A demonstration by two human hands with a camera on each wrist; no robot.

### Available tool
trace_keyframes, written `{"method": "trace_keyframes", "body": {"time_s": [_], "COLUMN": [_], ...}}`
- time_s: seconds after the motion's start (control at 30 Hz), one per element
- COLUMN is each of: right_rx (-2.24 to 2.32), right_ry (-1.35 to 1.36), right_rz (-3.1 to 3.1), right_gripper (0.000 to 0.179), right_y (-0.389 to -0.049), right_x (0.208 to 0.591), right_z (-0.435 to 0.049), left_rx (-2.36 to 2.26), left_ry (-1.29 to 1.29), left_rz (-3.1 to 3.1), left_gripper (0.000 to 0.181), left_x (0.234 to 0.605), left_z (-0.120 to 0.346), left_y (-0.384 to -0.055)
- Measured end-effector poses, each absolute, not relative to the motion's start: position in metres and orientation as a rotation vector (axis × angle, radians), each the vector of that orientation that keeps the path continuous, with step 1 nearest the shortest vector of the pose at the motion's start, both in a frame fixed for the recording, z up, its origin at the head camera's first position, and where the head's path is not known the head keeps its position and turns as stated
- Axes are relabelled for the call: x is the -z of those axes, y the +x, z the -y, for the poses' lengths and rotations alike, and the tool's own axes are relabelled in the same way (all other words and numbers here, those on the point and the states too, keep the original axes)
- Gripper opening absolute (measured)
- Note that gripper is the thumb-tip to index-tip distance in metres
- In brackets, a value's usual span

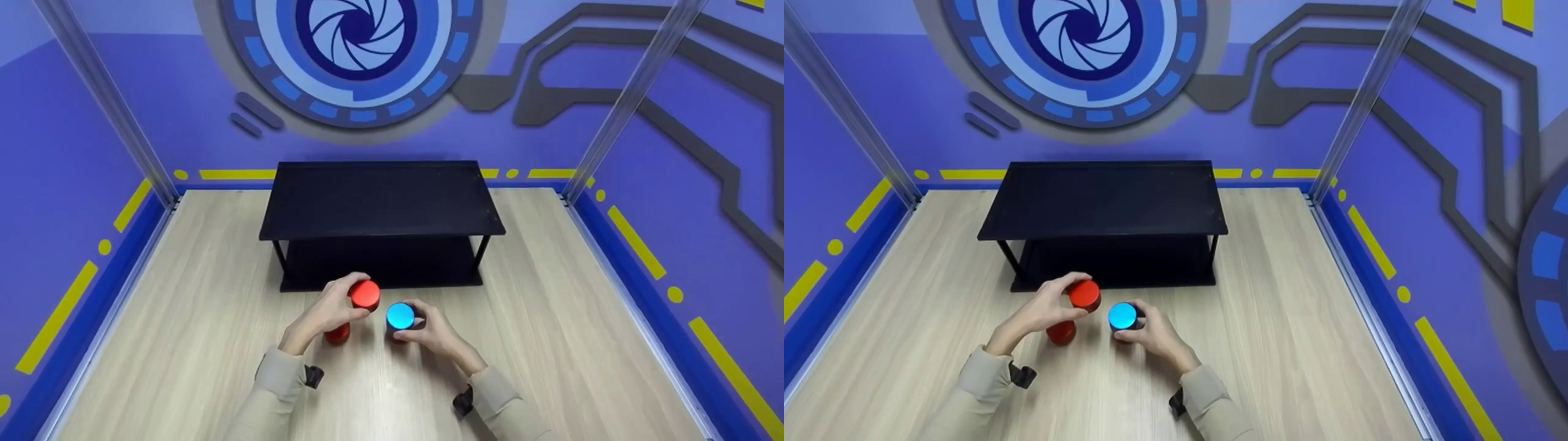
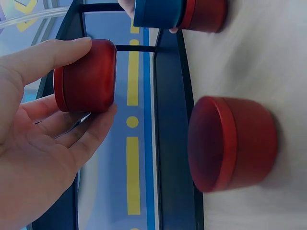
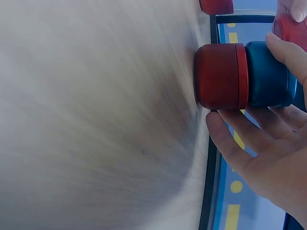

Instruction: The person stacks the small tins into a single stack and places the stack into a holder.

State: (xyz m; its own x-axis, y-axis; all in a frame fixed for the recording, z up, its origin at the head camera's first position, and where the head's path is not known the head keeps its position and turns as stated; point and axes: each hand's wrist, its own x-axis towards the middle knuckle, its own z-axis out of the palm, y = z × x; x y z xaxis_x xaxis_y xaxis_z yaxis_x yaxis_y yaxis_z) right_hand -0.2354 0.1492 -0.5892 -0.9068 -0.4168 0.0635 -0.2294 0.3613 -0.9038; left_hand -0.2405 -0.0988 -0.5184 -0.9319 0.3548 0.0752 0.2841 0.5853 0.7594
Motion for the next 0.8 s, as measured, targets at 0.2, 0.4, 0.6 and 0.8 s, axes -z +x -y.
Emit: {"method": "trace_keyframes", "body": {"time_s": [0.2,0.4,0.6,0.8], "right_rx": [1.605,1.607,1.609,1.613], "right_ry": [-0.591,-0.591,-0.597,-0.615], "right_rz": [-2.414,-2.415,-2.403,-2.413], "right_gripper": [0.06,0.058,0.055,0.056], "right_y": [-0.236,-0.233,-0.221,-0.22], "right_x": [0.589,0.583,0.556,0.556], "right_z": [-0.149,-0.147,-0.144,-0.144], "left_rx": [-1.289,-1.323,-1.296,-1.284], "left_ry": [0.662,0.732,0.745,0.775], "left_rz": [-2.723,-2.703,-2.693,-2.693], "left_gripper": [0.063,0.063,0.063,0.062], "left_x": [0.519,0.522,0.522,0.525], "left_z": [0.09,0.081,0.072,0.062], "left_y": [-0.243,-0.244,-0.243,-0.243]}}
